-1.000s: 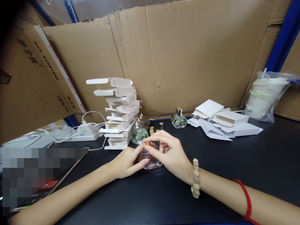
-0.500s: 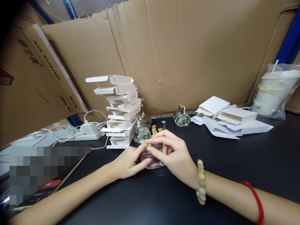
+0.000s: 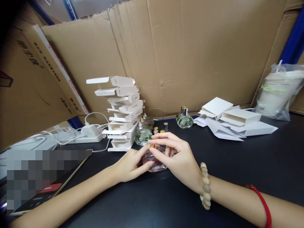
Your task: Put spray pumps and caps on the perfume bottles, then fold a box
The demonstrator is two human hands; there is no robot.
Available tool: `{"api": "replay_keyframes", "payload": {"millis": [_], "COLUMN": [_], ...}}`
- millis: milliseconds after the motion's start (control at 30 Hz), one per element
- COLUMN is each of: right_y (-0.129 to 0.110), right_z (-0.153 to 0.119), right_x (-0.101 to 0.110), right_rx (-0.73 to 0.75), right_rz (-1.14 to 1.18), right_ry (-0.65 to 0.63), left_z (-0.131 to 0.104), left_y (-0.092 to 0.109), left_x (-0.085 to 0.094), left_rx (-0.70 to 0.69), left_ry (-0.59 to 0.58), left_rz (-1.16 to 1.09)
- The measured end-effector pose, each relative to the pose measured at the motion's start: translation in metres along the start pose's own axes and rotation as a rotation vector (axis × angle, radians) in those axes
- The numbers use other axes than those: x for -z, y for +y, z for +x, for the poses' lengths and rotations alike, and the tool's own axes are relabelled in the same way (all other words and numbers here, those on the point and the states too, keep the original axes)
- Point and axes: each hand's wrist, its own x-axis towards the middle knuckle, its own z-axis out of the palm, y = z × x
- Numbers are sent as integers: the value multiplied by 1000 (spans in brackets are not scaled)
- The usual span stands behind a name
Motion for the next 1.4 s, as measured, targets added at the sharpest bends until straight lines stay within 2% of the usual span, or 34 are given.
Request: {"api": "replay_keyframes", "payload": {"millis": [233, 400, 633, 900, 1100, 1233, 1400], "right_y": [-2, -3, -4, -1, -3, -3, -1], "right_z": [-1, 0, 4, 3, 3, 3, 2], "right_x": [0, -1, 1, 1, 2, 2, 0], "right_rx": [-78, -59, -138, -159, -200, -214, -202], "right_rz": [14, 45, 67, 56, 31, 41, 66], "right_ry": [-37, -44, -151, -171, -216, -257, -217], "left_z": [0, 0, -1, 0, -1, -2, -1], "left_y": [2, 1, 0, 1, 1, -1, -2], "left_x": [1, 1, 0, 1, 5, 6, 7], "left_rx": [16, 8, -5, 6, 38, 36, 60], "left_ry": [-14, -2, 9, -5, -70, -58, -83], "left_rz": [-19, -23, -24, -8, 9, 39, 105]}}
